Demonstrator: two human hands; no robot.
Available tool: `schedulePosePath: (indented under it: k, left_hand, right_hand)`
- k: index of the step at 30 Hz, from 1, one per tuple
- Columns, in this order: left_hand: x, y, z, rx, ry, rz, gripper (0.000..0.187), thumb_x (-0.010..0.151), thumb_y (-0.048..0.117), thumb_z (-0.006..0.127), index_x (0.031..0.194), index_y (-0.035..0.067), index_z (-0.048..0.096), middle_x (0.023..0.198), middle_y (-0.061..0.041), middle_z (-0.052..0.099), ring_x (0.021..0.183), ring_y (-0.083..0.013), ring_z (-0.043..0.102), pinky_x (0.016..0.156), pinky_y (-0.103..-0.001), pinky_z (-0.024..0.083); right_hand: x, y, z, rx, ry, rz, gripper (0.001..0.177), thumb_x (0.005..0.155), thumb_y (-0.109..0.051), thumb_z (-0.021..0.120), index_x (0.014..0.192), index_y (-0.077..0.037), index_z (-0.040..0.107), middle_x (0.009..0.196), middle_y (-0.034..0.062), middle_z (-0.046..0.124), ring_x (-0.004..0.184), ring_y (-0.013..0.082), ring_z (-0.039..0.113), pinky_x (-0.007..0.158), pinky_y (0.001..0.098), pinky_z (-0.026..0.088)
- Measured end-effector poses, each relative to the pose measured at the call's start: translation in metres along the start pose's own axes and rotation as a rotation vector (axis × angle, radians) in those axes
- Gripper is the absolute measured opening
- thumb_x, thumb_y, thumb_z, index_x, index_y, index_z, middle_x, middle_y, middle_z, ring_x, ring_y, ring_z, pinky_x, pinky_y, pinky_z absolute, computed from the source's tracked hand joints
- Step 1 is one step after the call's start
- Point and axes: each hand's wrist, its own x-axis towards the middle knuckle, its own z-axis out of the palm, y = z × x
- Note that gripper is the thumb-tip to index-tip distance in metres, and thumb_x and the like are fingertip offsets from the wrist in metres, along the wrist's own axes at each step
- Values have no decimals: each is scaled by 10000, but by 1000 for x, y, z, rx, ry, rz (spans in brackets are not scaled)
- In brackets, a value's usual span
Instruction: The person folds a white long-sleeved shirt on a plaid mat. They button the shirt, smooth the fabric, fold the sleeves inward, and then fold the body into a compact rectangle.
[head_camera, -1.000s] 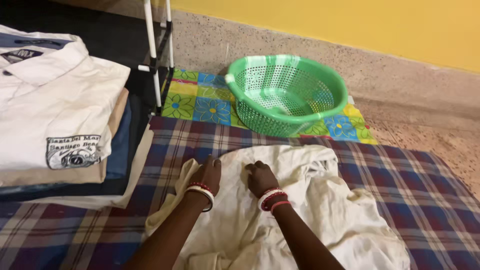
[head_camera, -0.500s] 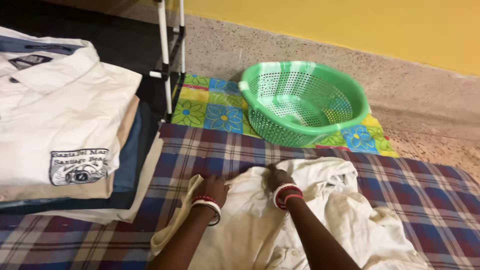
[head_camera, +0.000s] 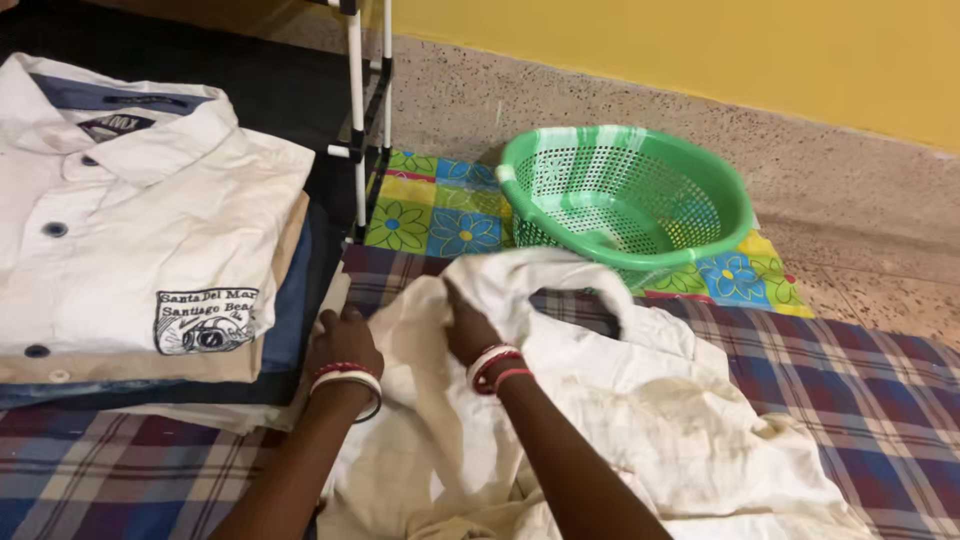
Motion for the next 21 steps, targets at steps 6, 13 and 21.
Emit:
schedulePosePath:
  k: [6, 13, 21]
  left_hand:
    - [-25, 34, 12, 249, 214, 311, 484, 806, 202, 692, 1272, 97, 615, 1351, -144, 506, 1309, -382, 466, 991, -518, 474]
    - [-63, 120, 66, 169, -144, 555, 332, 890, 149, 633, 1217, 91, 624, 1333, -130, 506, 1260, -352, 501, 969, -497, 487]
    - [-82, 189, 127, 155, -145, 791, 314, 897, 113, 618, 1206, 55, 627, 1357, -126, 535, 1258, -344, 542, 904, -439, 560]
  right_hand:
    - [-49, -10, -30, -42, -86, 75, 386, 823, -34, 640, 1204, -57, 696, 1160, 233, 686, 1063, 417, 649, 952, 455, 529]
    - [-133, 75, -119, -330, 117, 200, 233, 810, -48, 644, 1006, -100, 758, 1020, 190, 695, 983, 401, 653, 907, 471, 542]
    - [-211, 132, -221, -786, 129, 481, 280, 791, -87, 626, 1013, -201, 754, 1042, 113, 683, 1001, 367, 619, 856, 495, 534]
